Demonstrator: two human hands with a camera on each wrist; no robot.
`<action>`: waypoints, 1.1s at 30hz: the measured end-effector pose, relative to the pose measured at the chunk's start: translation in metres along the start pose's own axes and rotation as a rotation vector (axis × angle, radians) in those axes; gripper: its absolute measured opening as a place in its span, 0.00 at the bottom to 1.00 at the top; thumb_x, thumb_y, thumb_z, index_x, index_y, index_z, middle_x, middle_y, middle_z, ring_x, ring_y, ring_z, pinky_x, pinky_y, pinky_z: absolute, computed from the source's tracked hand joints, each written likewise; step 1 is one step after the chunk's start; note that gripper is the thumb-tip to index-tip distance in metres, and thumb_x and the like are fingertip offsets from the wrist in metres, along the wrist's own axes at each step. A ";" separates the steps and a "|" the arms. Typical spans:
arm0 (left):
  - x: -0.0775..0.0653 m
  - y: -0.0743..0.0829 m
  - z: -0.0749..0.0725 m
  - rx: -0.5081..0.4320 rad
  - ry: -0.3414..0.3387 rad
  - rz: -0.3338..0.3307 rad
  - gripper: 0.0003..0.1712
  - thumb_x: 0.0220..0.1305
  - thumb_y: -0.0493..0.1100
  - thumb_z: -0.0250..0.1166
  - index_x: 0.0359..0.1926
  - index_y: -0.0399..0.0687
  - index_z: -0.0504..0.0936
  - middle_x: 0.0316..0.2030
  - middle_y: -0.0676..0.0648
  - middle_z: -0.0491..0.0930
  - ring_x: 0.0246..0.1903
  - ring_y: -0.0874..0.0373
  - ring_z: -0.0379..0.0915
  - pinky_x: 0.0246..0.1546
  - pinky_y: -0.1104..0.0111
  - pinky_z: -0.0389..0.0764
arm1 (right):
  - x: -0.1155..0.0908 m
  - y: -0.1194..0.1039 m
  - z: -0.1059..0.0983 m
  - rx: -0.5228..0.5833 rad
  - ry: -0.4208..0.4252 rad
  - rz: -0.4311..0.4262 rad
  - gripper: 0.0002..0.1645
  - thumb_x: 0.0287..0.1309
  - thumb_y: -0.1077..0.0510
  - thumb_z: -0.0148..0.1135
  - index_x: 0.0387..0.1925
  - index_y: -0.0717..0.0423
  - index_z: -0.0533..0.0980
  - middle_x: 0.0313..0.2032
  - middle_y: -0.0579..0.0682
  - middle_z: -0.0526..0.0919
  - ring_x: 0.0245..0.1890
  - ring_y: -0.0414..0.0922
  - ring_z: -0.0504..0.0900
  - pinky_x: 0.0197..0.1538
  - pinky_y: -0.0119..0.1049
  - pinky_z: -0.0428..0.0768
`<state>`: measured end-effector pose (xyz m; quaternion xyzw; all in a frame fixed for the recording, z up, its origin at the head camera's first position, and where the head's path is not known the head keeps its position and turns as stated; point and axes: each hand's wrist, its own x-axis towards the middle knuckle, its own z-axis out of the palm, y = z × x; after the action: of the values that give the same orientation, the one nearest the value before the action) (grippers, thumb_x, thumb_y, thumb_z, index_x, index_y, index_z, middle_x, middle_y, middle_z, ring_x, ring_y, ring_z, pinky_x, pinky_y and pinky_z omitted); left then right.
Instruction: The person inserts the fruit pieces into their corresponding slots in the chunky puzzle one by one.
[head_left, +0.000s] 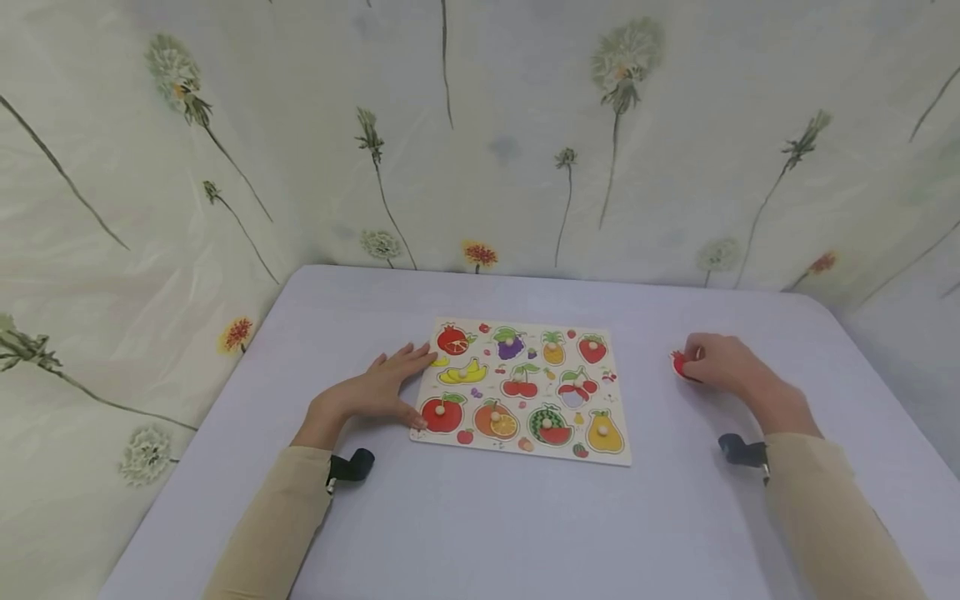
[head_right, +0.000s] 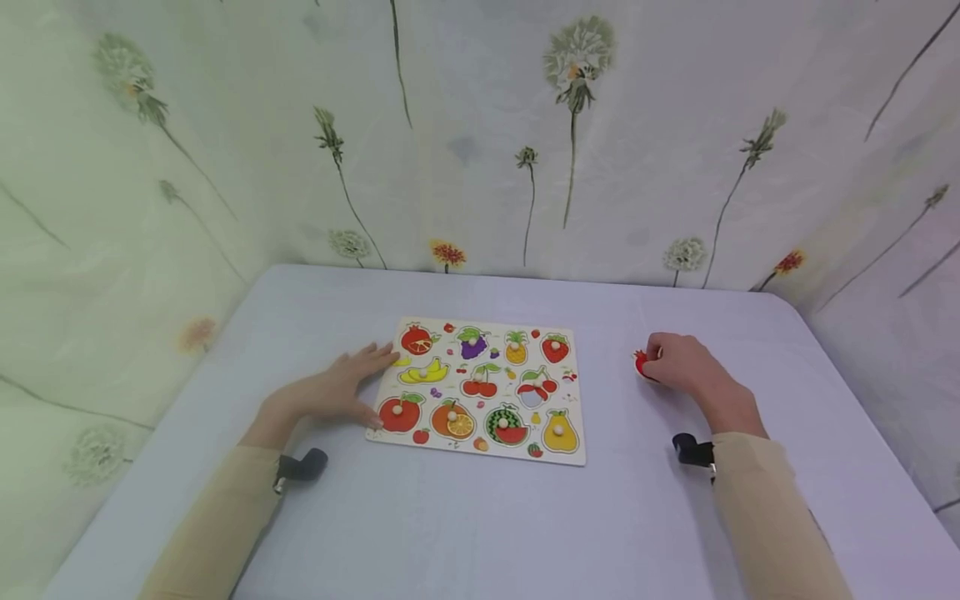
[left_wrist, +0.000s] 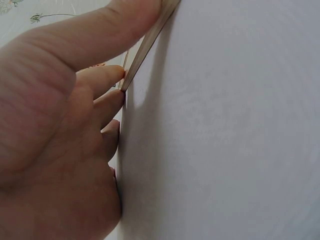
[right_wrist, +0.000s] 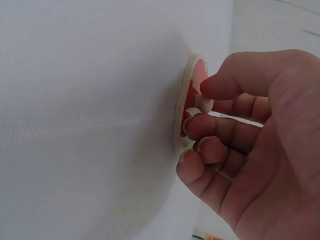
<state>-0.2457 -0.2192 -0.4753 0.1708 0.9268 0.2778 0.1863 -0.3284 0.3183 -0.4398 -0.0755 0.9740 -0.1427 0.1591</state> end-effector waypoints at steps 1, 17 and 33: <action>0.000 0.000 0.000 0.001 0.001 0.002 0.64 0.45 0.60 0.77 0.78 0.61 0.52 0.80 0.52 0.44 0.80 0.50 0.30 0.79 0.45 0.34 | 0.000 0.000 0.000 0.005 -0.010 -0.001 0.10 0.59 0.57 0.55 0.37 0.60 0.76 0.31 0.55 0.78 0.32 0.49 0.74 0.31 0.36 0.73; 0.001 0.000 0.001 0.016 0.001 0.003 0.63 0.45 0.61 0.77 0.79 0.62 0.51 0.80 0.52 0.43 0.80 0.49 0.30 0.79 0.45 0.34 | -0.001 -0.008 0.003 0.021 0.000 -0.009 0.09 0.61 0.59 0.57 0.40 0.61 0.77 0.35 0.57 0.79 0.35 0.51 0.75 0.34 0.36 0.75; -0.001 0.002 -0.001 0.006 -0.003 0.008 0.63 0.46 0.59 0.77 0.78 0.61 0.52 0.80 0.52 0.43 0.80 0.50 0.30 0.79 0.46 0.33 | 0.000 -0.044 0.009 0.030 0.040 -0.035 0.09 0.61 0.57 0.59 0.40 0.58 0.77 0.36 0.55 0.81 0.37 0.51 0.76 0.36 0.35 0.77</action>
<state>-0.2451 -0.2184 -0.4735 0.1756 0.9266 0.2758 0.1860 -0.3206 0.2741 -0.4350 -0.0873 0.9732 -0.1617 0.1382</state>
